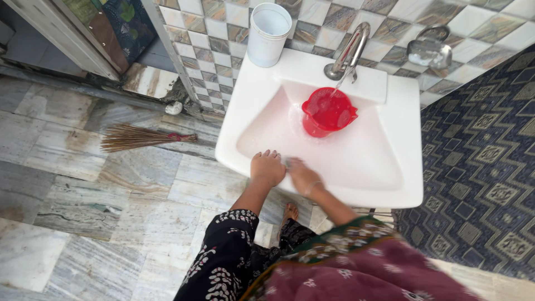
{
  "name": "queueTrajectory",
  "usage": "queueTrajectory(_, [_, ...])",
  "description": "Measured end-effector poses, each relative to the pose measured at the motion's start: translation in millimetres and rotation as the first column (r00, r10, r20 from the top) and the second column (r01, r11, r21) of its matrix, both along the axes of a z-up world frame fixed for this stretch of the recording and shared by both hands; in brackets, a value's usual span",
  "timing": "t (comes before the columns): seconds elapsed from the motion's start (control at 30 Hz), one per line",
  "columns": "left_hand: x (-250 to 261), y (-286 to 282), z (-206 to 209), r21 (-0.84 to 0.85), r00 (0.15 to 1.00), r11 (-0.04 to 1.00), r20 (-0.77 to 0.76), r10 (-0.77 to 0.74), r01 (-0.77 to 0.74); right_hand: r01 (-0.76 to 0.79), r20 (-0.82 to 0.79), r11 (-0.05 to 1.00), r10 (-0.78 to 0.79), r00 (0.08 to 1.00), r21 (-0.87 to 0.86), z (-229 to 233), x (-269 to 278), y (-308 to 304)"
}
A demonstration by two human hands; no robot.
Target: The person cleans a white bathroom sink using a green sponge and a red plastic jug. They scrub the sink basin and faucet area, rinse the sponge, and repeatedly pour water from the jug into the sink to rinse away soap suds.
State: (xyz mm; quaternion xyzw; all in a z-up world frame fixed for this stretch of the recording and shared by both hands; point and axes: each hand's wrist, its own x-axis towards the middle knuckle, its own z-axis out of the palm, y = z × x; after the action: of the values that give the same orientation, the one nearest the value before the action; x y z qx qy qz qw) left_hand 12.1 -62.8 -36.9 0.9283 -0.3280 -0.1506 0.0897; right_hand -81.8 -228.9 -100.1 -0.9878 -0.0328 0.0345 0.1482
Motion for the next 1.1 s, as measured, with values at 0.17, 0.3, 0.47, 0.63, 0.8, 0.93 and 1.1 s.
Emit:
queueTrajectory(0.17, [33.6,-17.5,3.8,0.273,0.987,0.957,-0.151,-0.056,0.096,0.068,-0.365,0.948,0.053,0.929,0.312,-11.9,-6.4,-50.0])
queueTrajectory(0.3, [42.3,-34.5,3.1,0.337,0.99,0.932,-0.098,-0.105,0.132,0.175,-0.421,0.948,-0.278,0.863,-0.266,38.0,-41.6,-163.1])
queueTrajectory(0.47, [63.3,-72.9,-27.0,0.199,0.989,0.975,0.09,-0.114,0.094,0.157,-0.067,0.812,-0.234,0.97,-0.562,35.8,15.4,-202.4])
queueTrajectory(0.63, [105.9,-121.5,-54.7,0.118,0.953,0.991,0.29,-0.091,0.059,0.414,0.023,0.884,-0.419,0.908,-0.219,19.3,82.9,-161.8])
queueTrajectory(0.8, [120.5,-149.4,-44.9,0.126,0.957,0.991,0.279,-0.081,0.047,0.306,-0.07,0.952,-0.305,0.95,0.012,23.8,57.1,-163.7])
queueTrajectory(0.93, [85.2,-127.8,-54.7,0.289,0.949,0.908,-0.005,-0.316,0.303,0.124,-0.15,0.99,-0.114,0.982,0.064,16.1,21.0,-117.9])
queueTrajectory(1.1, [106.4,-66.2,-121.0,-0.134,0.918,0.909,0.026,-0.396,0.396,-0.145,0.015,0.902,0.152,0.988,0.406,28.4,35.2,-57.1])
